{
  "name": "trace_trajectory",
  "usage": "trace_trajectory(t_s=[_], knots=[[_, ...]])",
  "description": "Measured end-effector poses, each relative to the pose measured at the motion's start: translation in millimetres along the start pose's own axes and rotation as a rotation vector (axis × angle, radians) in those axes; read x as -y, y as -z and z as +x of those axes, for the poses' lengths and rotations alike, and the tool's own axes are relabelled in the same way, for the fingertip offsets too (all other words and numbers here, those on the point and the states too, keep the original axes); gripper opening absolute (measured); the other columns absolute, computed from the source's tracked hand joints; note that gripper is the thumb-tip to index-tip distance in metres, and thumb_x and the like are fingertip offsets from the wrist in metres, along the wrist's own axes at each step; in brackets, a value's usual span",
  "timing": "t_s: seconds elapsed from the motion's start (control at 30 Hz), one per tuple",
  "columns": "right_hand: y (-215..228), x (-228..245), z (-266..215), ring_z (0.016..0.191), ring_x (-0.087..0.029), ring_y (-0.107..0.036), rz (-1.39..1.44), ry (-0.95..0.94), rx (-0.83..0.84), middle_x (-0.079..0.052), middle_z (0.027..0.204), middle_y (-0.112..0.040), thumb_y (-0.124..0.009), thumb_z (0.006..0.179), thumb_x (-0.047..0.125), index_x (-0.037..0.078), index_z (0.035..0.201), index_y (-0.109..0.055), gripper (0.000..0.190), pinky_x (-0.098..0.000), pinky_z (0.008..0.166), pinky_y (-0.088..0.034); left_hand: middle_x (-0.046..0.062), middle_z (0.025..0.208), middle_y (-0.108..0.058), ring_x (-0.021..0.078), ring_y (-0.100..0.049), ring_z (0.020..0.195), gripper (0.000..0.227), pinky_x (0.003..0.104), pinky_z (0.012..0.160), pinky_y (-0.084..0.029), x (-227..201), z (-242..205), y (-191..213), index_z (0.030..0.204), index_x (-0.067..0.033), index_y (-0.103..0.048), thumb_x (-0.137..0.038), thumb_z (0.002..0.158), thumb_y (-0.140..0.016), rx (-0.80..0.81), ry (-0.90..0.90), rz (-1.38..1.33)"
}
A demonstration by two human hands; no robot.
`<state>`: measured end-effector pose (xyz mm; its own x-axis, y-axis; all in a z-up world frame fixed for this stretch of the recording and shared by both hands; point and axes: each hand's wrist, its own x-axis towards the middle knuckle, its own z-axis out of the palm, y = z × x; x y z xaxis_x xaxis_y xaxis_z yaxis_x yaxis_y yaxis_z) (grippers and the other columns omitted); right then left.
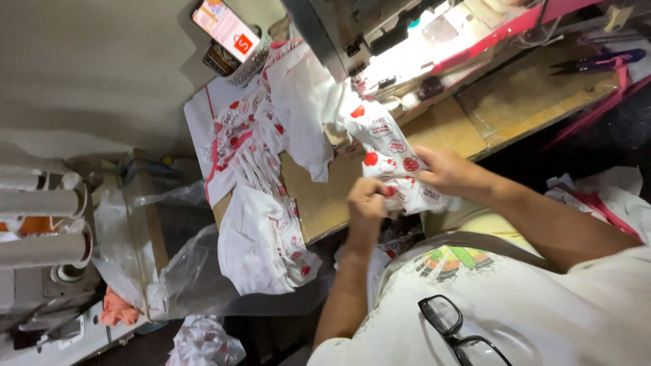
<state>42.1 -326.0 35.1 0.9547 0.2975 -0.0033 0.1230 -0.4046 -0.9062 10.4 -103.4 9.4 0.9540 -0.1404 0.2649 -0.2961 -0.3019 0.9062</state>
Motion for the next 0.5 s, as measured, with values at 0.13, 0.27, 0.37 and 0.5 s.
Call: trace_trajectory(t_s=[0.13,0.27,0.37,0.5], knots=[[63.6,32.8,-31.3,0.088,-0.027,-0.071,-0.389,-0.599,0.058,-0.007,0.103,-0.078,-0.068,0.074,0.029,0.023,0.111,-0.078,0.039,-0.0379,0.072,-0.05,0.005,0.077,-0.054,0.0172,-0.052,0.071,0.017,0.029,0.068,-0.043,-37.2,3.1,27.0,0.071,-0.0058,-0.057,0.008,0.075,-0.048,0.094,-0.049,0.03],[112.5,-39.6,-18.8,0.059,-0.033,-0.071,-1.262,-0.407,-0.375,-0.01,0.071,-0.07,-0.065,0.074,0.018,0.016,0.088,-0.077,0.018,-0.0386,0.049,-0.056,0.003,0.075,-0.049,0.019,-0.048,0.068,0.016,0.032,0.065,-0.04,-28.0,-0.6,22.8,0.077,-0.0084,-0.055,0.007,0.077,-0.05,0.165,-0.102,0.221],[92.7,-65.3,19.9,0.084,-0.037,-0.07,-0.743,0.509,-0.829,-0.016,0.09,-0.077,-0.059,0.075,-0.004,0.0,0.094,-0.083,0.031,-0.0487,0.086,-0.053,0.004,0.078,-0.045,0.0219,-0.046,0.068,0.019,0.034,0.065,-0.042,-14.1,-2.4,19.9,0.081,-0.0073,-0.055,0.011,0.079,-0.051,0.166,-0.181,0.33],[3.4,-57.8,68.7,0.074,-0.023,-0.059,-0.028,0.396,-0.307,-0.006,0.071,-0.066,-0.066,0.091,0.016,0.013,0.09,-0.076,0.01,-0.0346,0.071,-0.046,0.001,0.079,-0.049,0.0271,-0.063,0.072,0.017,0.036,0.068,-0.055,6.5,-6.3,21.1,0.085,-0.0225,-0.063,-0.007,0.081,-0.057,0.142,-0.132,0.527]])
